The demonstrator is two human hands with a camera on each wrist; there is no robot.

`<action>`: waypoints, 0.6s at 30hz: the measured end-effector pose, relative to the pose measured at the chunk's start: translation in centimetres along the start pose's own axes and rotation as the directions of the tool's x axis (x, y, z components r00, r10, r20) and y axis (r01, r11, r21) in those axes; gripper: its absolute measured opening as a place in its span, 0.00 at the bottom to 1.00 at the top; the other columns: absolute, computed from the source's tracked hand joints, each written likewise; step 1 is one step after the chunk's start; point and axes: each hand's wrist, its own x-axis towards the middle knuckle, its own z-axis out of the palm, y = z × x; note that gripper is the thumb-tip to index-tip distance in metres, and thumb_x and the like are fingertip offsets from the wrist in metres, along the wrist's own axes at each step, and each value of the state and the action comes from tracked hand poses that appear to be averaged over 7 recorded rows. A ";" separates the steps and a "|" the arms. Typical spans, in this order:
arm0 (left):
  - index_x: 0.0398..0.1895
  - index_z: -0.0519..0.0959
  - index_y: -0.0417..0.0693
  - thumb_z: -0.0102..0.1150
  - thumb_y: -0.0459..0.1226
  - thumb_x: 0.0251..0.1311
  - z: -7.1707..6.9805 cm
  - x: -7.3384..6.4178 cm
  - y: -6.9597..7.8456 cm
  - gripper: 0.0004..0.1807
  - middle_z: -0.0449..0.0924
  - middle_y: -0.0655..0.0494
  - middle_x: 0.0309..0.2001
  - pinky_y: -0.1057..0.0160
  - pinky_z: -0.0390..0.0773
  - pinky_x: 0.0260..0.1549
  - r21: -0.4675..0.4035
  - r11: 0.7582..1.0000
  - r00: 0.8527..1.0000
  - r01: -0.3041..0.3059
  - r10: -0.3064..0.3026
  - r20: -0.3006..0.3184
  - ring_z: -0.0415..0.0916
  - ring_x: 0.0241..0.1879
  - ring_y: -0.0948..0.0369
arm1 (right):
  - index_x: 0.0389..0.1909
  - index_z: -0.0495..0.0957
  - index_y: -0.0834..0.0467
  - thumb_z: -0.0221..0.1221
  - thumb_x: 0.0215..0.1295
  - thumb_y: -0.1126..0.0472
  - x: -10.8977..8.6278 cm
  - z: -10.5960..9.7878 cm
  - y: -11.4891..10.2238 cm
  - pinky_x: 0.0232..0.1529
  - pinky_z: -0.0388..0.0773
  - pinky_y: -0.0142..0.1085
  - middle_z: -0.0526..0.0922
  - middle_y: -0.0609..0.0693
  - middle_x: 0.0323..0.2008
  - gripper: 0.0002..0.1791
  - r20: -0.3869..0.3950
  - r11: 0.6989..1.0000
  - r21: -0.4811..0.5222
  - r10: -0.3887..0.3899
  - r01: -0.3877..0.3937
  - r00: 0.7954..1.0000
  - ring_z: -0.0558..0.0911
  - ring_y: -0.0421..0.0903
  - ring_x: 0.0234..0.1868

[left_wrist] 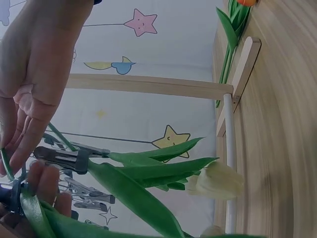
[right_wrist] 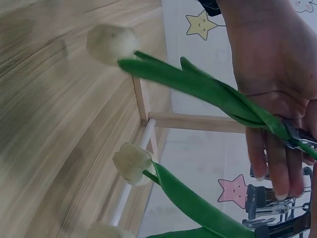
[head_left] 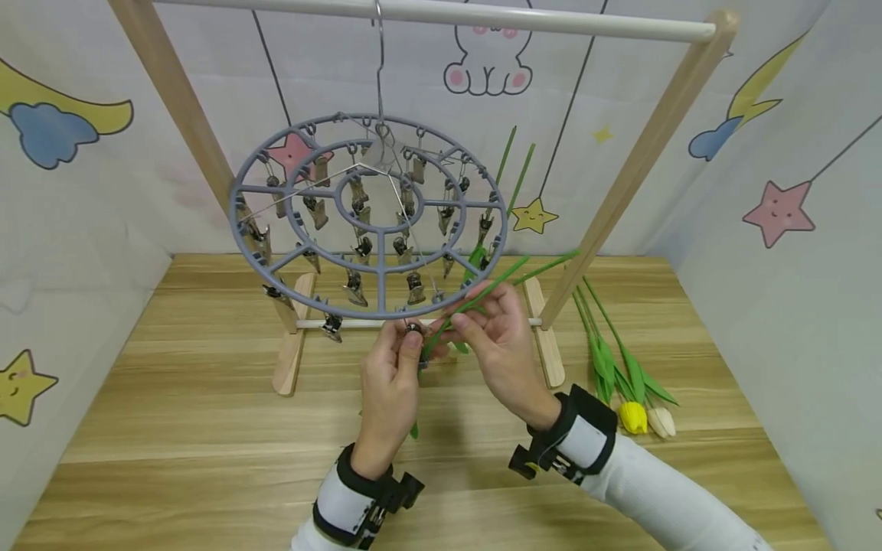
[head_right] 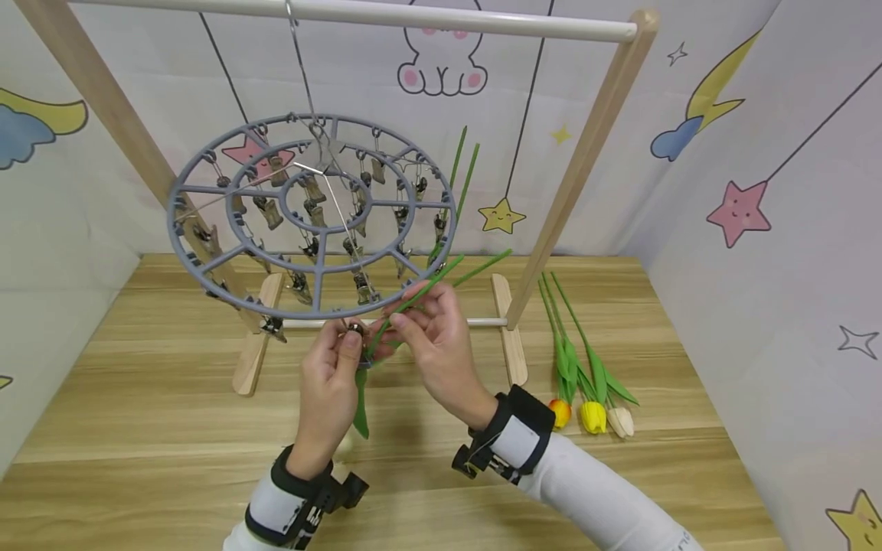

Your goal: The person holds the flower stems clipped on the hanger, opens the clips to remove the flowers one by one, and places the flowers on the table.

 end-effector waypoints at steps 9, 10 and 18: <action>0.39 0.74 0.36 0.45 0.37 0.68 -0.2 0.0 -0.2 0.12 0.79 0.44 0.33 0.65 0.82 0.29 -0.038 0.999 1.000 -0.016 0.015 -0.024 0.80 0.30 0.65 | 0.46 0.62 0.58 0.49 0.65 0.74 0.0 -0.1 0.0 0.42 0.81 0.44 0.78 0.50 0.40 0.13 0.016 1.000 0.018 -0.005 0.004 1.000 0.83 0.44 0.41; 0.38 0.74 0.35 0.45 0.37 0.68 -0.1 0.0 -0.2 0.12 0.79 0.43 0.33 0.64 0.82 0.28 -0.054 0.998 1.000 -0.019 0.018 -0.022 0.80 0.29 0.65 | 0.46 0.62 0.58 0.49 0.65 0.73 0.0 -0.1 -0.1 0.42 0.81 0.45 0.78 0.50 0.40 0.13 0.016 1.000 0.020 -0.001 0.001 1.000 0.83 0.44 0.42; 0.36 0.75 0.31 0.47 0.34 0.66 -0.1 0.1 -0.3 0.11 0.80 0.41 0.28 0.63 0.82 0.25 -0.050 0.994 0.994 -0.099 0.096 -0.058 0.82 0.25 0.63 | 0.47 0.63 0.57 0.50 0.65 0.71 0.0 -0.3 -0.1 0.43 0.81 0.44 0.78 0.52 0.40 0.13 0.014 1.000 -0.007 -0.021 0.021 1.000 0.83 0.43 0.41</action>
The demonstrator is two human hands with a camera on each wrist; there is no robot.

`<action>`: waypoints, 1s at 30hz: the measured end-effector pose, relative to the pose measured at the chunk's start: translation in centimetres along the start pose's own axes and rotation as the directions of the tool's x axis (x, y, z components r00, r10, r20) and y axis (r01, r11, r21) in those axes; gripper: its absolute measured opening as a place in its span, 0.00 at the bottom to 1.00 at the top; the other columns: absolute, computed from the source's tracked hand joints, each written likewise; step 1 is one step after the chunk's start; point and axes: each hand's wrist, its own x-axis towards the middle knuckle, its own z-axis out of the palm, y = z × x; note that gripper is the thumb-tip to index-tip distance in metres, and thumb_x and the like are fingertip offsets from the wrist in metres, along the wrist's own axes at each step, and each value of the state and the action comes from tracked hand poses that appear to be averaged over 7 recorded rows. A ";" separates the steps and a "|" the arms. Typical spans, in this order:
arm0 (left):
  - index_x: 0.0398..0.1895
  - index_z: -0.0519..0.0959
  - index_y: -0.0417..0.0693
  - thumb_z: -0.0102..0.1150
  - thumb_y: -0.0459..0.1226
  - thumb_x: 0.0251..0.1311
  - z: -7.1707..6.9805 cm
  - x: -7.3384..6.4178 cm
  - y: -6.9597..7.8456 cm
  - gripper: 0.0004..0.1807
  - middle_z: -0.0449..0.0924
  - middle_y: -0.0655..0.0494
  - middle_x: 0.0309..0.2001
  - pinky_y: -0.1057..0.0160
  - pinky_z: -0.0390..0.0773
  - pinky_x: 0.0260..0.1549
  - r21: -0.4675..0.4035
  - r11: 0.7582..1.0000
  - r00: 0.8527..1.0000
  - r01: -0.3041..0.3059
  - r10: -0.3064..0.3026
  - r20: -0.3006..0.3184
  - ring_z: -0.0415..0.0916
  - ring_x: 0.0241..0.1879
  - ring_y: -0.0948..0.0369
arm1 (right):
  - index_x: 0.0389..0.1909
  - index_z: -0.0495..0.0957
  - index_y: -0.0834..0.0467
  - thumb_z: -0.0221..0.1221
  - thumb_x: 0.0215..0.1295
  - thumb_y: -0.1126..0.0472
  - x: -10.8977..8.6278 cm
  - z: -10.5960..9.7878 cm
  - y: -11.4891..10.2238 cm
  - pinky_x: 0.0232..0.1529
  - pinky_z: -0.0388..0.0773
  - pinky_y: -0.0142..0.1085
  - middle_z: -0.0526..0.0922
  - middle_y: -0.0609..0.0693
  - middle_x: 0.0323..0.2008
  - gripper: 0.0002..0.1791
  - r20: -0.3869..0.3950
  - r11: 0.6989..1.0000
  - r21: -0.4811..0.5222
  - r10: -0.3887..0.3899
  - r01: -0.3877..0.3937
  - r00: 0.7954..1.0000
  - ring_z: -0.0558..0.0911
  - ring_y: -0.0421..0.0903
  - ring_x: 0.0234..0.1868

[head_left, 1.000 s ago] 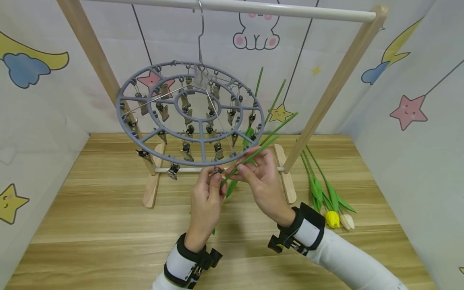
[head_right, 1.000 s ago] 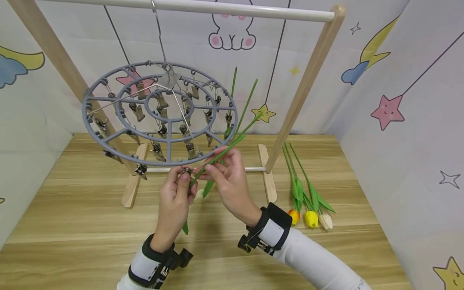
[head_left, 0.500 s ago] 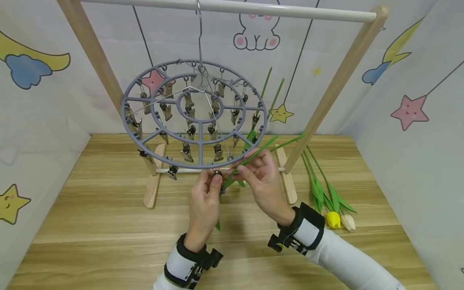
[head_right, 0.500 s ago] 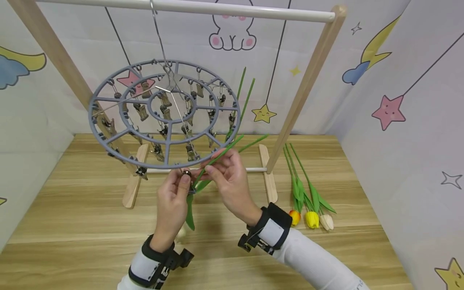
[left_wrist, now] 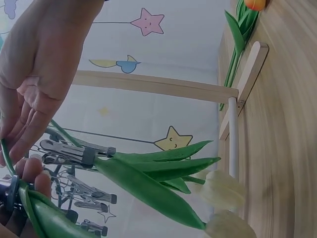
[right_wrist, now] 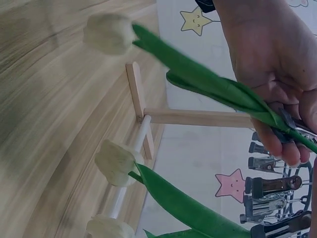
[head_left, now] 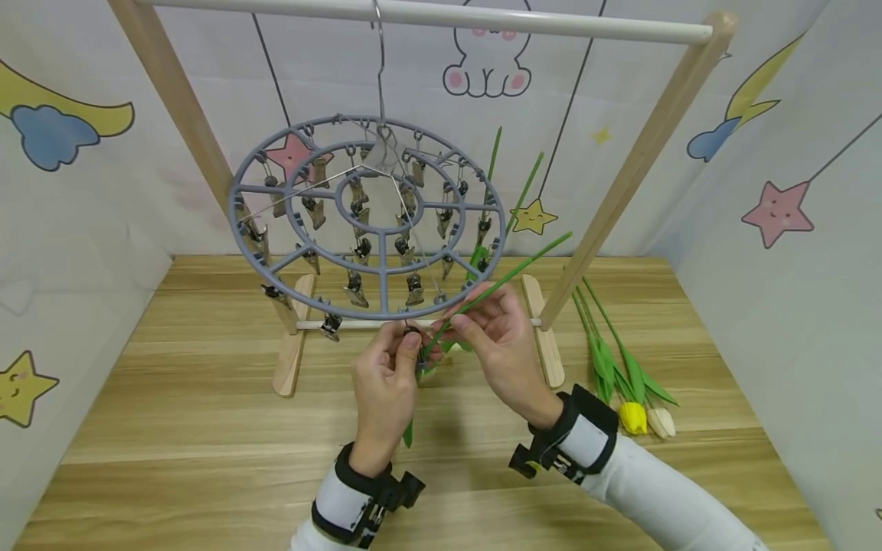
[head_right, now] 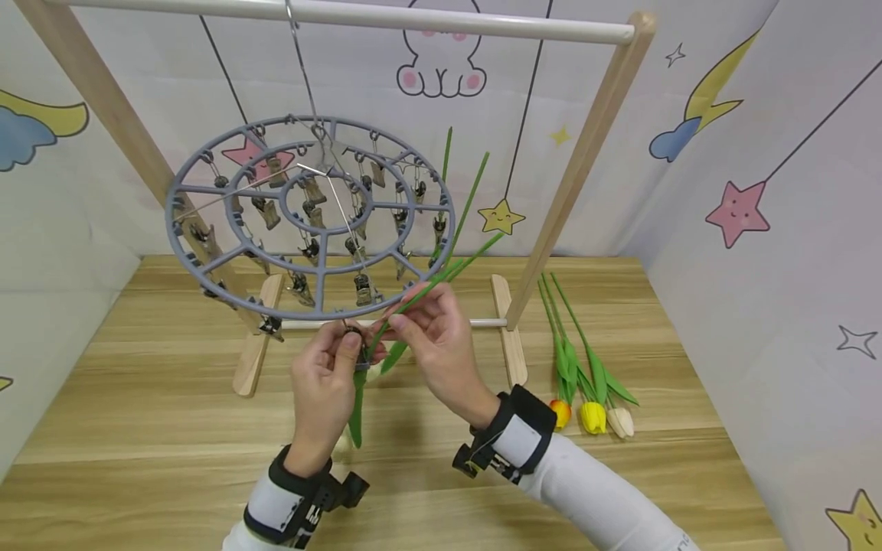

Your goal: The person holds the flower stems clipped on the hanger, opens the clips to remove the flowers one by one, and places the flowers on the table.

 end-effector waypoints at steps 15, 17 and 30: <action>0.34 0.76 0.35 0.48 0.33 0.66 -0.4 0.1 0.2 0.09 0.81 0.45 0.25 0.68 0.81 0.28 0.062 0.997 0.999 -0.037 0.039 -0.023 0.80 0.26 0.64 | 0.49 0.63 0.61 0.50 0.65 0.72 0.1 -1.0 -0.5 0.40 0.82 0.44 0.78 0.51 0.38 0.13 0.005 0.999 -0.042 -0.029 0.029 1.000 0.83 0.45 0.39; 0.35 0.76 0.36 0.47 0.33 0.66 -0.5 0.1 0.1 0.09 0.81 0.45 0.25 0.67 0.81 0.28 0.058 0.998 0.999 -0.033 0.034 -0.020 0.80 0.26 0.64 | 0.49 0.62 0.63 0.50 0.65 0.71 0.2 -1.3 -0.8 0.40 0.82 0.44 0.78 0.52 0.38 0.13 0.001 0.998 -0.045 -0.032 0.032 0.999 0.83 0.45 0.38; 0.37 0.75 0.32 0.48 0.32 0.65 -1.1 0.4 0.2 0.09 0.81 0.41 0.26 0.65 0.82 0.28 0.025 1.000 1.000 -0.003 0.004 -0.025 0.80 0.25 0.65 | 0.45 0.68 0.65 0.49 0.64 0.76 1.0 -3.9 -3.2 0.38 0.82 0.39 0.80 0.51 0.36 0.11 -0.053 0.984 -0.092 -0.155 0.150 0.986 0.82 0.45 0.36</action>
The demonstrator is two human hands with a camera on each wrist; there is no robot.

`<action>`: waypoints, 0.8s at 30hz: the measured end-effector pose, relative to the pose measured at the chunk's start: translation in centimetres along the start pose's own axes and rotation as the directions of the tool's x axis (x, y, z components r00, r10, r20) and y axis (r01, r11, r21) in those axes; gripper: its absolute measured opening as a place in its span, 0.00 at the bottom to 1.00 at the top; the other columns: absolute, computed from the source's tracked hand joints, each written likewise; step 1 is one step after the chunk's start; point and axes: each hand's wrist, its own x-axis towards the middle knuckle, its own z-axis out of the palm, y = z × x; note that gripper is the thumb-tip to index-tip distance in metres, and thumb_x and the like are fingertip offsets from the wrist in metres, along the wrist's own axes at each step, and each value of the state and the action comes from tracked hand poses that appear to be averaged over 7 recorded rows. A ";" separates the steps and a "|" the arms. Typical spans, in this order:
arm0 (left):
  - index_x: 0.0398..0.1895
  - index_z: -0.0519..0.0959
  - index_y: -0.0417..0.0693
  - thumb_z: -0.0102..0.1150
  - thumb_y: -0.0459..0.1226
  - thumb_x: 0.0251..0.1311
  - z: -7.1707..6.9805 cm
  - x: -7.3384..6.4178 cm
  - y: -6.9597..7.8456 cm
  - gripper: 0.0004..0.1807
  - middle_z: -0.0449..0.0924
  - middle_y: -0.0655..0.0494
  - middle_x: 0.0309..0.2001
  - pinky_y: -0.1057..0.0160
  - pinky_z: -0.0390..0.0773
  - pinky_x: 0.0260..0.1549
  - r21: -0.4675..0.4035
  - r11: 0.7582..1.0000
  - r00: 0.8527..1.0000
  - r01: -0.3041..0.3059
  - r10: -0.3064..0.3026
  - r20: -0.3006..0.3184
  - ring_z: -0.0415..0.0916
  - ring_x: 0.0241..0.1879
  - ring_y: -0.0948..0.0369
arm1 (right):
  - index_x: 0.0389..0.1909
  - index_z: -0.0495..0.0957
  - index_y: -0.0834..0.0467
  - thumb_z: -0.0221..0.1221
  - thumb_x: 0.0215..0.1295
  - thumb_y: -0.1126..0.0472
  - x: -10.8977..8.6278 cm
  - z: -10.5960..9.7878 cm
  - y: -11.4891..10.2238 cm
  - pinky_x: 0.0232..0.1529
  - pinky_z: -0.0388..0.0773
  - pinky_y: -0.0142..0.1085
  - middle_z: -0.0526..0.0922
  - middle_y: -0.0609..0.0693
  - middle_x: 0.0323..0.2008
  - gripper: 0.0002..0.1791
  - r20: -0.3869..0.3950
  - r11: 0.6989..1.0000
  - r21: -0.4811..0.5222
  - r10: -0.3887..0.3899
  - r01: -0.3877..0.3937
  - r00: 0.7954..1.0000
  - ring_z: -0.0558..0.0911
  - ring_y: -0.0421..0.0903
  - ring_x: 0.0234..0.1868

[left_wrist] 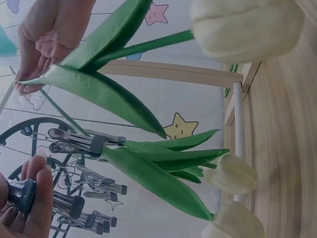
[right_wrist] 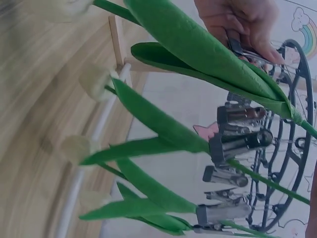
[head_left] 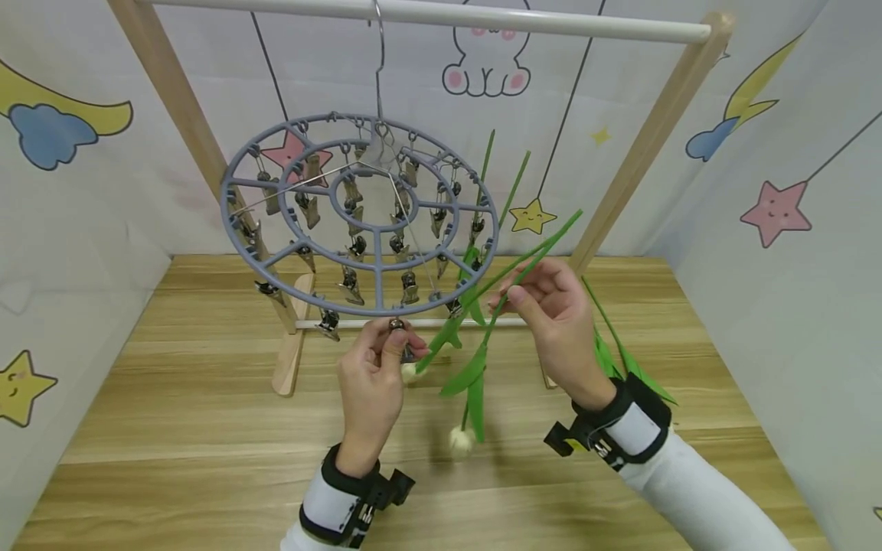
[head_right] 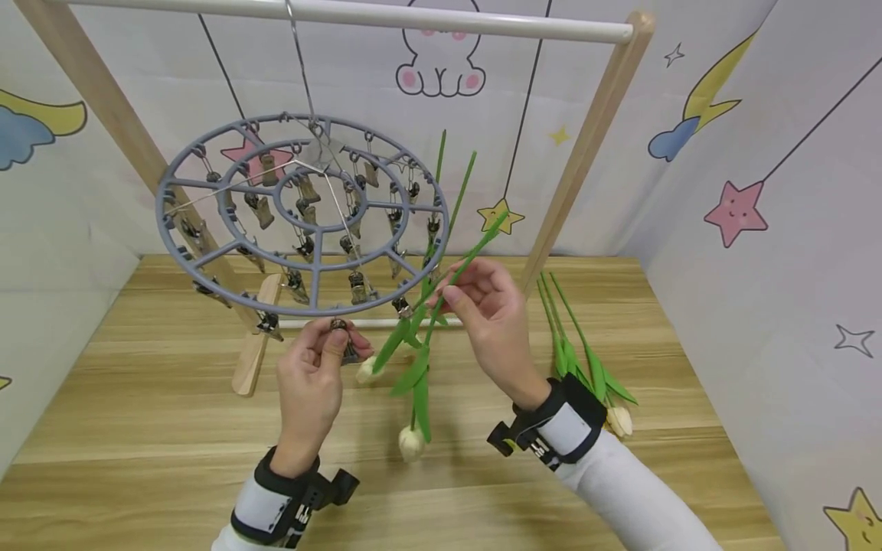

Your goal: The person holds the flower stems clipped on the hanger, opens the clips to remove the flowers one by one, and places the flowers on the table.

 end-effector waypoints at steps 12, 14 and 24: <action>0.41 0.76 0.37 0.48 0.37 0.66 0.0 0.4 0.1 0.11 0.80 0.42 0.28 0.65 0.82 0.28 0.049 0.989 0.990 0.136 -0.137 0.022 0.79 0.26 0.65 | 0.43 0.71 0.68 0.50 0.62 0.77 1.8 -2.4 -0.9 0.37 0.81 0.35 0.79 0.53 0.35 0.09 -0.051 0.996 0.037 -0.084 0.086 0.995 0.82 0.45 0.33; 0.43 0.75 0.38 0.48 0.38 0.66 -0.1 0.5 0.1 0.11 0.80 0.42 0.29 0.66 0.81 0.29 0.057 0.983 0.984 0.173 -0.175 0.033 0.79 0.26 0.63 | 0.43 0.73 0.68 0.50 0.62 0.77 2.0 -2.6 -1.0 0.37 0.81 0.34 0.80 0.52 0.35 0.10 -0.071 0.996 0.011 -0.089 0.090 0.993 0.82 0.44 0.33; 0.41 0.70 0.39 0.43 0.42 0.69 -0.5 0.5 0.4 0.13 0.77 0.45 0.33 0.68 0.77 0.32 0.069 0.972 0.971 0.227 -0.231 0.066 0.74 0.29 0.56 | 0.42 0.74 0.71 0.49 0.63 0.77 2.8 -4.0 -1.8 0.37 0.81 0.34 0.80 0.56 0.34 0.09 -0.138 0.994 -0.026 -0.109 0.107 0.984 0.82 0.45 0.32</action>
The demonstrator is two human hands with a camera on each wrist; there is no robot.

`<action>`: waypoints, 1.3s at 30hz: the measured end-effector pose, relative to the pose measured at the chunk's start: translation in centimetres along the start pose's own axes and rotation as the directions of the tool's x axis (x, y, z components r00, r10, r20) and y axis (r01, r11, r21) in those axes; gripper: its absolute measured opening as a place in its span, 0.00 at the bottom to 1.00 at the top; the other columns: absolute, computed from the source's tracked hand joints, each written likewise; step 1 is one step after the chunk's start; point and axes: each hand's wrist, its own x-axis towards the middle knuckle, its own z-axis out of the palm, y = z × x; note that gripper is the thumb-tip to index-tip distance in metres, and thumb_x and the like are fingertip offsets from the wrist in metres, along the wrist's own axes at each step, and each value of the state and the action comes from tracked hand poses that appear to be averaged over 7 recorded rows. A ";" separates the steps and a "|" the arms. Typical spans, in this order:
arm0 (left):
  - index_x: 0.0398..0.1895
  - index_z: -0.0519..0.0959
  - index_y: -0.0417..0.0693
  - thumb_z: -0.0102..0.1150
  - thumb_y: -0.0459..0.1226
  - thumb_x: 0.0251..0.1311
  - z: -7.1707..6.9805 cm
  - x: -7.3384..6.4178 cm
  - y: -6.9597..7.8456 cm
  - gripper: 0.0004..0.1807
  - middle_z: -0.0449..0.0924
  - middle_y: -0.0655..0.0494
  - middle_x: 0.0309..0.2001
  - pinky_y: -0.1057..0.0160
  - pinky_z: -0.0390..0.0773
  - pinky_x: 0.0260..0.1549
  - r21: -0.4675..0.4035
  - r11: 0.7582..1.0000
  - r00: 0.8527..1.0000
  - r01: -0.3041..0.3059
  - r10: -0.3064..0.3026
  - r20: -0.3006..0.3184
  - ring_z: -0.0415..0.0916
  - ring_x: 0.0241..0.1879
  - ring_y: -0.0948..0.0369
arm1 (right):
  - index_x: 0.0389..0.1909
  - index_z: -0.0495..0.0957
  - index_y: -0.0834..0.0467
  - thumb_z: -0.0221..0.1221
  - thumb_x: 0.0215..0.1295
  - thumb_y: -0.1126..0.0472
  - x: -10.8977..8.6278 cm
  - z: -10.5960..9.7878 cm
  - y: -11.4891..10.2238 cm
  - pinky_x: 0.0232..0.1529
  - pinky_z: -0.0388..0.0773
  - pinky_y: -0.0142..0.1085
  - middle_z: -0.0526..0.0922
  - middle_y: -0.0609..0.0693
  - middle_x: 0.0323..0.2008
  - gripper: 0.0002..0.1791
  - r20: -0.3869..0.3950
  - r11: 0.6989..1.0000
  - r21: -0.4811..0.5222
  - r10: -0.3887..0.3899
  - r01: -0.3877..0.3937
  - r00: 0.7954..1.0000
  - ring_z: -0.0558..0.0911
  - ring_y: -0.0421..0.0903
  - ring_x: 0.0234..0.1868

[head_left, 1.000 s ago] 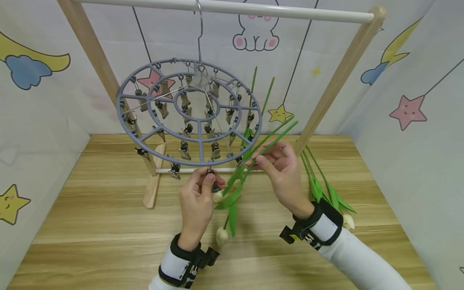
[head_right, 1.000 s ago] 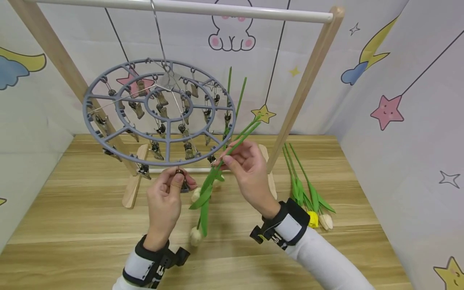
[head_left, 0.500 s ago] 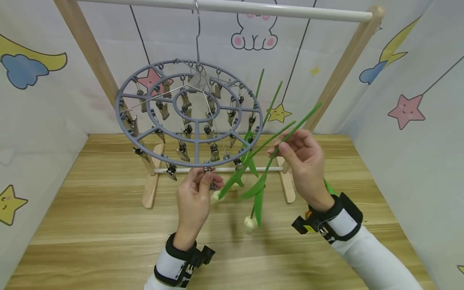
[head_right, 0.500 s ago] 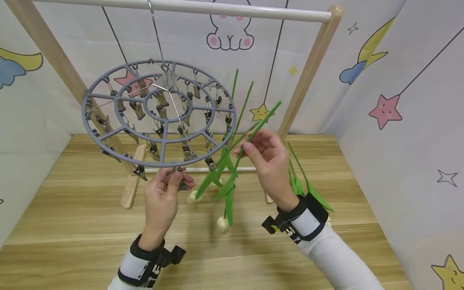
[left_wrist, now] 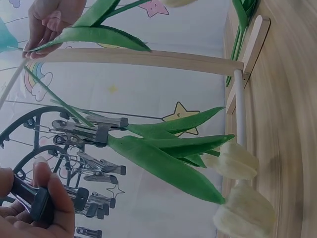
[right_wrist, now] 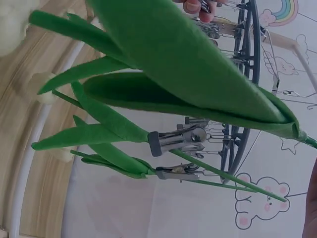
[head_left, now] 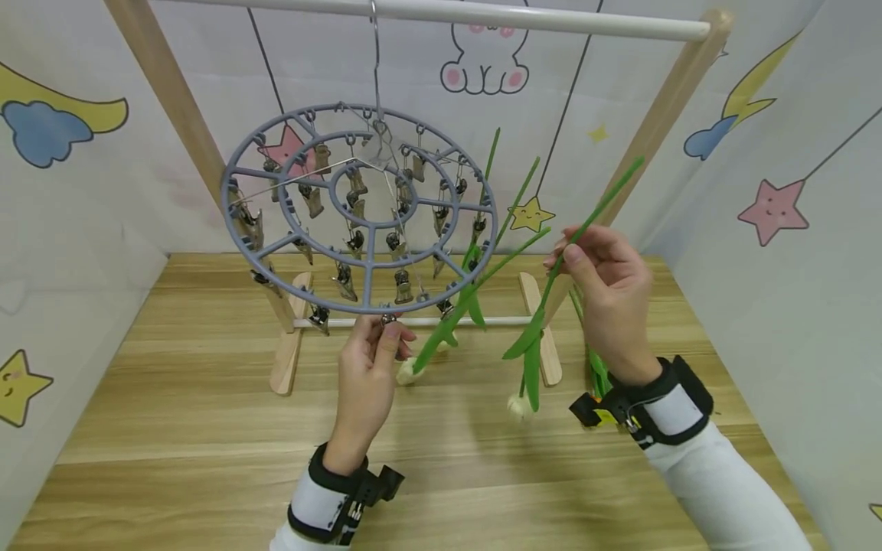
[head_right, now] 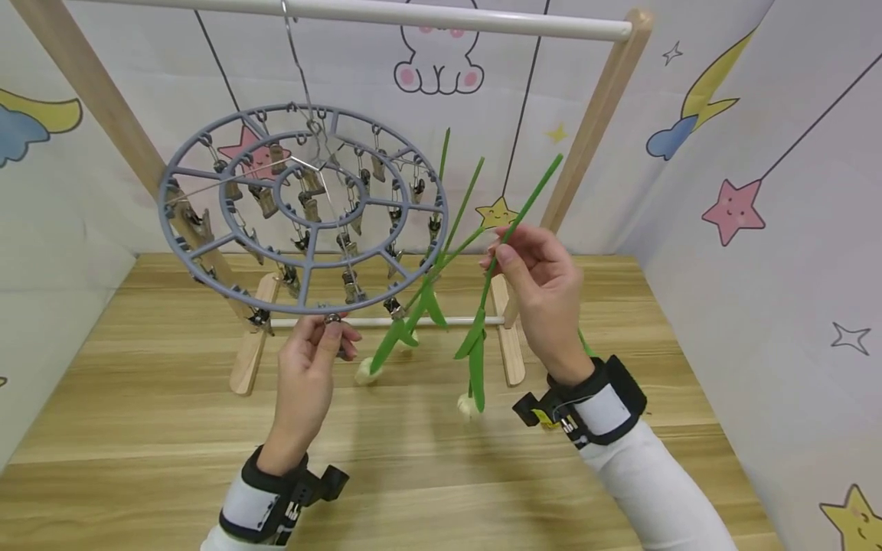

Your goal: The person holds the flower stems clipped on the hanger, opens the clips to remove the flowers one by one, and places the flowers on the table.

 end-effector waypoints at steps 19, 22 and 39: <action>0.47 0.72 0.42 0.45 0.40 0.68 -0.6 0.0 -0.1 0.12 0.76 0.45 0.32 0.66 0.79 0.31 -0.013 1.000 0.999 -0.021 0.022 0.035 0.76 0.28 0.57 | 0.46 0.70 0.70 0.48 0.64 0.76 2.2 -4.0 -1.4 0.39 0.80 0.35 0.77 0.59 0.34 0.11 -0.139 0.998 0.048 -0.032 0.039 0.990 0.78 0.51 0.35; 0.46 0.73 0.42 0.45 0.39 0.68 -0.7 0.0 0.0 0.11 0.77 0.45 0.31 0.66 0.79 0.31 -0.007 1.000 0.999 -0.029 0.029 0.029 0.76 0.28 0.57 | 0.48 0.69 0.70 0.48 0.64 0.75 2.4 -4.7 -1.3 0.37 0.80 0.35 0.78 0.58 0.33 0.11 -0.136 0.999 0.006 -0.043 0.044 0.990 0.78 0.51 0.34; 0.46 0.73 0.41 0.47 0.38 0.67 -0.6 -0.1 0.0 0.11 0.76 0.43 0.30 0.67 0.79 0.29 -0.025 0.998 0.998 -0.052 0.053 0.024 0.76 0.28 0.63 | 0.52 0.64 0.63 0.48 0.67 0.66 4.2 -9.1 -0.5 0.25 0.77 0.29 0.71 0.53 0.30 0.13 -0.227 0.972 -0.235 -0.078 0.024 0.971 0.76 0.45 0.25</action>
